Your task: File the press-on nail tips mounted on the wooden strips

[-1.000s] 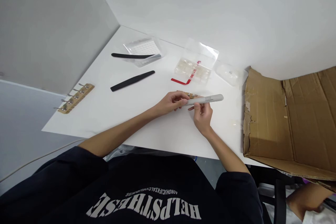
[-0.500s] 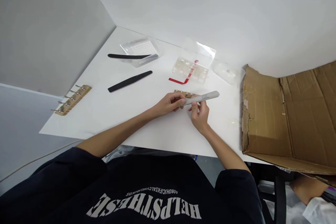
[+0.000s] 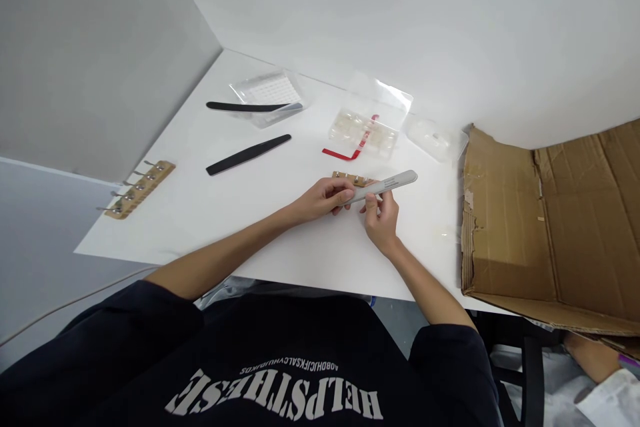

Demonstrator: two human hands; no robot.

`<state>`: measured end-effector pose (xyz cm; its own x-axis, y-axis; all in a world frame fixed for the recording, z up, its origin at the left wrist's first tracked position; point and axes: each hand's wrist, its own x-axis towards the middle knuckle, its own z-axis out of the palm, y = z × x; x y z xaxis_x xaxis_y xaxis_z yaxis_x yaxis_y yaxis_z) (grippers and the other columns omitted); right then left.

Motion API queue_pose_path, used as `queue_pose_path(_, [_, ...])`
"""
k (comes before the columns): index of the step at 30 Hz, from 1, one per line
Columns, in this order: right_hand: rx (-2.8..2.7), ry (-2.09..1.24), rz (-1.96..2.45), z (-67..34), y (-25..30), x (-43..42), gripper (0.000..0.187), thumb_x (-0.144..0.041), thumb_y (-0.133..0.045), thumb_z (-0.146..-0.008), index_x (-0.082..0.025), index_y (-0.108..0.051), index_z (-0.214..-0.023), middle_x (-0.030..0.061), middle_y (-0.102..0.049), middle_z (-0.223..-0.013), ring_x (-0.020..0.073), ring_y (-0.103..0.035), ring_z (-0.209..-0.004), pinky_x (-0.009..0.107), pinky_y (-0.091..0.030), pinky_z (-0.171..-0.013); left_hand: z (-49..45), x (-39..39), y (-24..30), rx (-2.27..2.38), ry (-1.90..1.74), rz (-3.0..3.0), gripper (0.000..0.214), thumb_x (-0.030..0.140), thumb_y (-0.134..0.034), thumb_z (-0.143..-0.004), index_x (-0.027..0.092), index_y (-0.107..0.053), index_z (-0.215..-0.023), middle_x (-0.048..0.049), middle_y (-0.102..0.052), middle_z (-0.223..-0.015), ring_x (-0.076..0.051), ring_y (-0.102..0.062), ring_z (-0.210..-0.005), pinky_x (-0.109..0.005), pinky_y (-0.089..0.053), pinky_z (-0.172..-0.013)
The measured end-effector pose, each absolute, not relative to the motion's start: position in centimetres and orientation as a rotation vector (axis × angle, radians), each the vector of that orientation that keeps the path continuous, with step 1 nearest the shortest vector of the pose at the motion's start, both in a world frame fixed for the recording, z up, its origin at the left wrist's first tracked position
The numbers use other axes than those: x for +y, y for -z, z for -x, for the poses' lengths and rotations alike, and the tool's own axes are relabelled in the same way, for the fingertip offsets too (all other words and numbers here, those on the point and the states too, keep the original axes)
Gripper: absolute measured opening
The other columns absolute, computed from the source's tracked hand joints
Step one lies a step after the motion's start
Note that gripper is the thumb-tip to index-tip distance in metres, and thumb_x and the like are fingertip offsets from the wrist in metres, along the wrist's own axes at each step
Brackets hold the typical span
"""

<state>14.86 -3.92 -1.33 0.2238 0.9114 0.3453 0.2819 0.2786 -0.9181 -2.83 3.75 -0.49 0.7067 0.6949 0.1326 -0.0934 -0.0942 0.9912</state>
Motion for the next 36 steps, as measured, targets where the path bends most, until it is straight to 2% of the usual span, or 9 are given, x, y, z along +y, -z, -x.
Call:
queue_pose_path(3, [-1.297, -0.65, 1.251, -14.9, 1.3, -3.7, 0.028, -0.05, -0.053, -0.104, -0.024, -0.059, -0.11, 0.0035, -0.068, -0.096, 0.0145, -0.064, -0.069, 0.027, -0.058, -0.054, 2.8, 3.7, 0.6, 0.501, -0.699, -1.543, 0.041, 0.054, -0.058, -0.102, 0.016, -0.064, -0.089, -0.0009, -0.063, -0.076, -0.007, -0.055, -0.054, -0.019, -0.046, -0.052])
queue_pose_path(10, [-1.321, -0.636, 1.249, -15.0, 1.4, -3.6, 0.027, -0.05, -0.055, -0.104, -0.024, -0.06, -0.109, 0.0037, -0.067, -0.099, 0.0136, -0.062, -0.068, 0.027, -0.058, -0.053, 2.9, 3.4, 0.1, 0.59, -0.674, -1.568, 0.043, 0.053, -0.056, -0.104, 0.015, -0.062, -0.084, 0.0001, -0.062, -0.072, -0.006, -0.052, -0.052, -0.019, -0.041, -0.051])
queue_pose_path(14, [-1.279, -0.675, 1.243, -14.9, 1.3, -3.5, 0.028, -0.05, -0.054, -0.104, -0.024, -0.06, -0.11, 0.0043, -0.068, -0.098, 0.0146, -0.064, -0.071, 0.027, -0.058, -0.053, 2.9, 3.5, 0.4, 0.555, -0.681, -1.542, 0.038, 0.05, -0.057, -0.103, 0.016, -0.063, -0.089, -0.0001, -0.063, -0.075, -0.006, -0.054, -0.053, -0.019, -0.043, -0.052])
queue_pose_path(17, [-1.268, -0.687, 1.241, -14.9, 1.2, -3.5, 0.029, -0.051, -0.053, -0.104, -0.024, -0.06, -0.11, 0.0033, -0.067, -0.096, 0.0131, -0.062, -0.065, 0.027, -0.057, -0.053, 2.8, 3.6, 0.5, 0.541, -0.674, -1.522, 0.037, 0.049, -0.058, -0.103, 0.016, -0.064, -0.09, -0.0001, -0.063, -0.075, -0.006, -0.055, -0.054, -0.018, -0.043, -0.051])
queue_pose_path(24, [-1.292, -0.683, 1.233, -14.8, 1.2, -3.7, 0.03, -0.053, -0.054, -0.103, -0.024, -0.06, -0.106, 0.0039, -0.067, -0.096, 0.0136, -0.061, -0.065, 0.028, -0.056, -0.052, 2.8, 3.6, -0.1, 0.527, -0.688, -1.489, 0.04, 0.051, -0.062, -0.101, 0.015, -0.063, -0.084, 0.0012, -0.06, -0.068, -0.005, -0.049, -0.05, -0.017, -0.039, -0.048])
queue_pose_path(31, [-1.247, -0.705, 1.246, -14.8, 0.9, -3.4, 0.031, -0.053, -0.05, -0.105, -0.023, -0.059, -0.109, 0.0041, -0.066, -0.098, 0.0136, -0.063, -0.067, 0.026, -0.056, -0.052, 2.7, 3.7, 0.0, 0.474, -0.672, -1.433, 0.037, 0.052, -0.067, -0.097, 0.015, -0.064, -0.093, 0.0, -0.062, -0.077, -0.005, -0.053, -0.054, -0.017, -0.044, -0.049])
queue_pose_path(36, [-1.25, -0.7, 1.256, -14.9, 1.0, -3.4, 0.03, -0.053, -0.05, -0.105, -0.024, -0.059, -0.108, 0.0022, -0.065, -0.093, 0.0126, -0.062, -0.061, 0.027, -0.055, -0.052, 2.7, 3.5, -0.5, 0.525, -0.654, -1.448, 0.037, 0.052, -0.066, -0.097, 0.015, -0.064, -0.089, 0.0004, -0.063, -0.074, -0.004, -0.051, -0.052, -0.016, -0.042, -0.048])
